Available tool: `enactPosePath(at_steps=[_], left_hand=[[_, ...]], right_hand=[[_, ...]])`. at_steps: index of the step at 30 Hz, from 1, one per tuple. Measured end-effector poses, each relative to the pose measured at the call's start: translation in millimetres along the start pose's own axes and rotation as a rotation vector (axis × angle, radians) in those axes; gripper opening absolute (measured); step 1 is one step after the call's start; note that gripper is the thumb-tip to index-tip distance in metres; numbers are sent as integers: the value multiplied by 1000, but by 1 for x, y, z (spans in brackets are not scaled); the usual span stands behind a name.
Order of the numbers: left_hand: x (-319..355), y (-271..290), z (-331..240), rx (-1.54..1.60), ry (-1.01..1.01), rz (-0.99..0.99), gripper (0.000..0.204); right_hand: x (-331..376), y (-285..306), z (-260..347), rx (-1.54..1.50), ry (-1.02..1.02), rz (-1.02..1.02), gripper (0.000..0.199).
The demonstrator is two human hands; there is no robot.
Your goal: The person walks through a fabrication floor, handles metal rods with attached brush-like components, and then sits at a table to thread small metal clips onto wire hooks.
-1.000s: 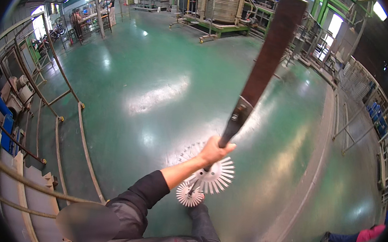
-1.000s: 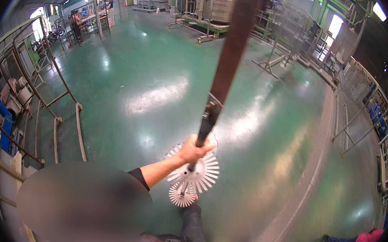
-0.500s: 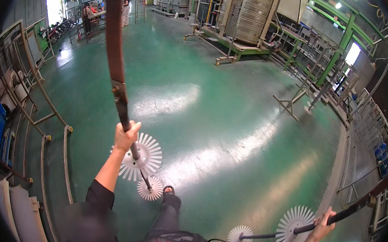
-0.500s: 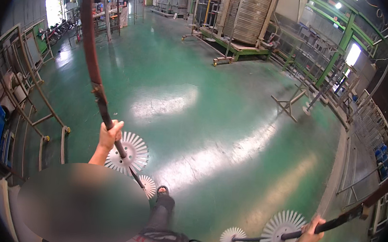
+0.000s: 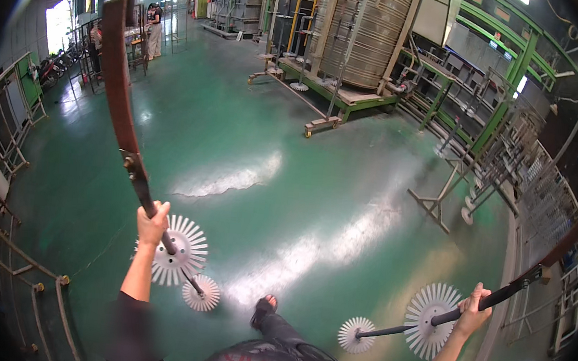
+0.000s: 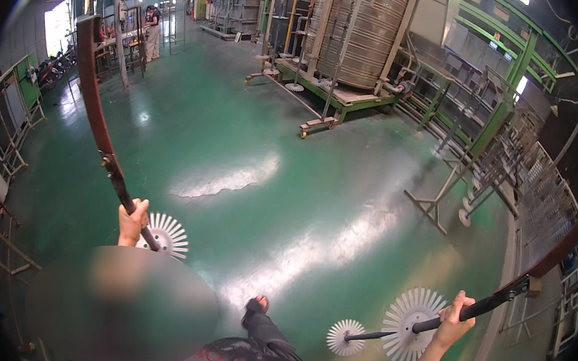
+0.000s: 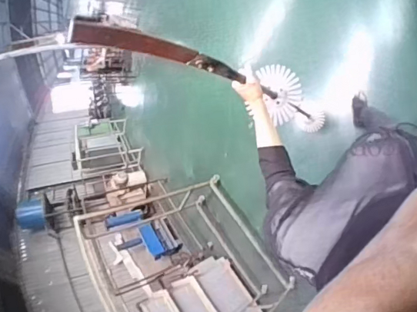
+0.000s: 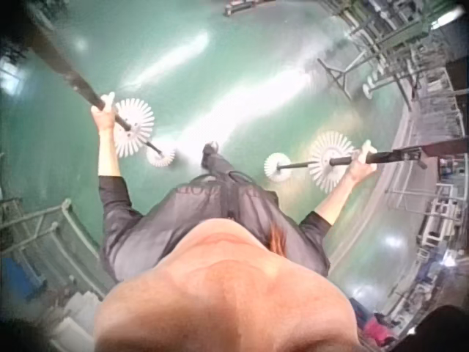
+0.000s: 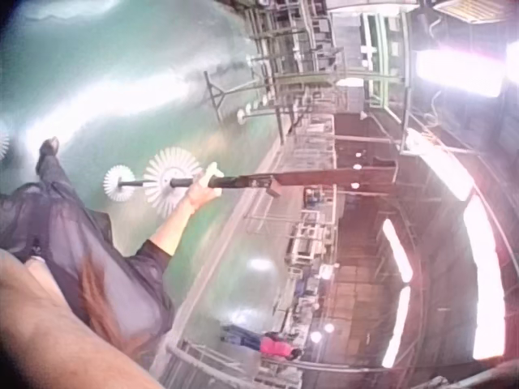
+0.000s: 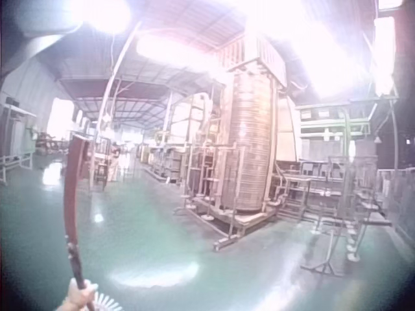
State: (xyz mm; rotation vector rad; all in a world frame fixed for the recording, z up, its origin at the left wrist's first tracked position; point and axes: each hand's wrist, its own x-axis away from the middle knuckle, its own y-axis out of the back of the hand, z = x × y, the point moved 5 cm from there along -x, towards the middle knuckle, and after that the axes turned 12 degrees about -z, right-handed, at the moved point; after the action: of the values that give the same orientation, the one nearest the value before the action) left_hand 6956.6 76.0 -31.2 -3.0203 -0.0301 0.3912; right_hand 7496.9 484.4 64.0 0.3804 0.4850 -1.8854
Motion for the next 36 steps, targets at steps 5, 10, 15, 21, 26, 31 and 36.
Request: enactPosePath(at_steps=[5, 10, 15, 21, 26, 31, 36], left_hand=[[-135, -117, 49, -21, -20, -69, 37], [-275, -255, 98, 64, -7, -110, 37], [-428, -423, 129, 56, 17, -120, 39], [-542, -640, 194, -20, -4, -118, 37], [-628, -813, 244, -11, 50, -195, 36], [-670, -935, 278, -17, 7, -263, 39], [-711, -1060, 303, 19, 3, -451, 37]], right_hand=[[-81, -228, -88, -81, -65, 84, 25], [-164, -460, -140, -139, -88, 129, 21], [-262, -661, -181, -181, -79, 89, 27], [-394, -847, -260, -235, -90, 142, 26], [-516, -1027, -350, -388, -121, 350, 17], [-616, -1229, -447, -509, -203, 526, 14], [-711, -1440, -530, -506, -199, 615, 22]])
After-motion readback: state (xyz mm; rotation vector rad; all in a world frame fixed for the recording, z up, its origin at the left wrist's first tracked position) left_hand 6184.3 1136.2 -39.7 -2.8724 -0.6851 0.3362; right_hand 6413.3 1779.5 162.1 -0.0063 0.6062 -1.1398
